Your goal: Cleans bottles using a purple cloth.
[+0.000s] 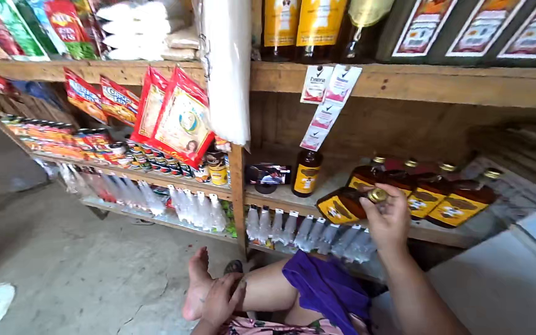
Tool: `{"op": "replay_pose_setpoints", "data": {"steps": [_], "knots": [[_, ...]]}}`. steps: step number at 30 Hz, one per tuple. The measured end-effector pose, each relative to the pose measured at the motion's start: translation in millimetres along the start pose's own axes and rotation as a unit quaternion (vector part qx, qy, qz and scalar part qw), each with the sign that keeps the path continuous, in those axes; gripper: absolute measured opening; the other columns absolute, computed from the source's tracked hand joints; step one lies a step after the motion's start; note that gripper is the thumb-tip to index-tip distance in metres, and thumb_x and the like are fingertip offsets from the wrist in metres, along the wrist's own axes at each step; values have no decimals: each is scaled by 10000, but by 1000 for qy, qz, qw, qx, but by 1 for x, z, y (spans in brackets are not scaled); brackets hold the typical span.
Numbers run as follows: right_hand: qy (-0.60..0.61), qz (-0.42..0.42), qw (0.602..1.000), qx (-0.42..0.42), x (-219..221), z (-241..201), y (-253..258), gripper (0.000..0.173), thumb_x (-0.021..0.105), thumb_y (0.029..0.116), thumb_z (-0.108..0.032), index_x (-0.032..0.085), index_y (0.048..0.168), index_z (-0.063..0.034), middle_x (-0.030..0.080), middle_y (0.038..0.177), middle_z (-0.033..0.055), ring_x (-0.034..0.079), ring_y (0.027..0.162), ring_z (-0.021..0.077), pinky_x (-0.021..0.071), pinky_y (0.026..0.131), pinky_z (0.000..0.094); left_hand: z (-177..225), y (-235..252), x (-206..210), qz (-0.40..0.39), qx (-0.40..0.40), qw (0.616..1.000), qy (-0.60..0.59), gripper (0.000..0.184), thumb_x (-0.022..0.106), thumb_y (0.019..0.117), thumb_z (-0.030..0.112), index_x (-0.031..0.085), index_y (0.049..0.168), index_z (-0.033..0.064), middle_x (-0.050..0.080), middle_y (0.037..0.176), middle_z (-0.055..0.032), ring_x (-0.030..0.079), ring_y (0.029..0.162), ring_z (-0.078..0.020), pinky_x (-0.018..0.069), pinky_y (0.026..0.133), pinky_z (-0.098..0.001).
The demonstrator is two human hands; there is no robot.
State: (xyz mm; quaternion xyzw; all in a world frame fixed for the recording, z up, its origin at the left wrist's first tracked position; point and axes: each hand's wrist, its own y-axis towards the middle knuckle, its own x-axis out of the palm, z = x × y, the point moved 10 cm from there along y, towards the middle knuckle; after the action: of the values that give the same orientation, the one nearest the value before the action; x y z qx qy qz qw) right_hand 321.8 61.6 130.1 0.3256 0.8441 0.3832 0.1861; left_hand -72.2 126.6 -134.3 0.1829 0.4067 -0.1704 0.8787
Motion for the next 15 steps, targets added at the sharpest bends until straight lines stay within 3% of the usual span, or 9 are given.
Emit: {"op": "replay_pose_setpoints", "data": {"steps": [3, 6, 8, 10, 13, 15], "knots": [[97, -72, 993, -12, 8, -40, -17, 403, 685, 936, -198, 538, 1298, -97, 691, 1153, -31, 662, 1034, 54, 567, 885, 228, 25, 5, -14, -10, -23, 986, -164, 449, 600, 988, 335, 641, 1308, 22, 685, 1261, -156, 659, 1178, -247, 504, 1056, -474], [222, -179, 958, 36, 37, -69, -34, 367, 714, 945, -226, 583, 1287, -198, 713, 1142, -45, 685, 1033, 87, 582, 896, 250, 108, 5, -47, -6, 122, 958, -258, 605, 656, 964, 427, 574, 1399, 15, 616, 1388, -161, 590, 1286, -203, 482, 1083, -411], [283, -242, 925, 70, 63, -85, -51, 355, 706, 949, -190, 585, 1281, -162, 709, 1138, -27, 683, 1027, 89, 584, 888, 261, 160, -3, -65, -24, 188, 939, -287, 727, 696, 925, 507, 494, 1467, 66, 608, 1403, -101, 585, 1284, -134, 496, 1083, -359], [325, -282, 897, 102, 87, -96, -67, 358, 700, 936, -133, 574, 1267, -83, 709, 1119, 6, 683, 1007, 94, 585, 868, 275, 186, -12, -75, -31, 190, 935, -299, 717, 759, 900, 420, 481, 1441, 40, 672, 1284, -57, 650, 1164, -77, 556, 1012, -314], [352, -308, 874, 132, 108, -105, -85, 396, 704, 944, -129, 548, 1292, -23, 703, 1122, 28, 677, 970, 79, 578, 843, 256, 184, -28, -69, -26, 145, 922, -358, 605, 763, 916, 291, 501, 1376, -2, 724, 1169, -39, 707, 1049, -82, 604, 936, -313], [309, -296, 897, 106, 107, -100, -87, 542, 674, 981, -203, 427, 1414, 10, 675, 1232, 63, 674, 942, 80, 579, 803, 253, 177, -39, -65, -19, 114, 900, -421, 555, 741, 932, 238, 496, 1372, 5, 721, 1179, -25, 708, 1051, -94, 600, 944, -327]]}}
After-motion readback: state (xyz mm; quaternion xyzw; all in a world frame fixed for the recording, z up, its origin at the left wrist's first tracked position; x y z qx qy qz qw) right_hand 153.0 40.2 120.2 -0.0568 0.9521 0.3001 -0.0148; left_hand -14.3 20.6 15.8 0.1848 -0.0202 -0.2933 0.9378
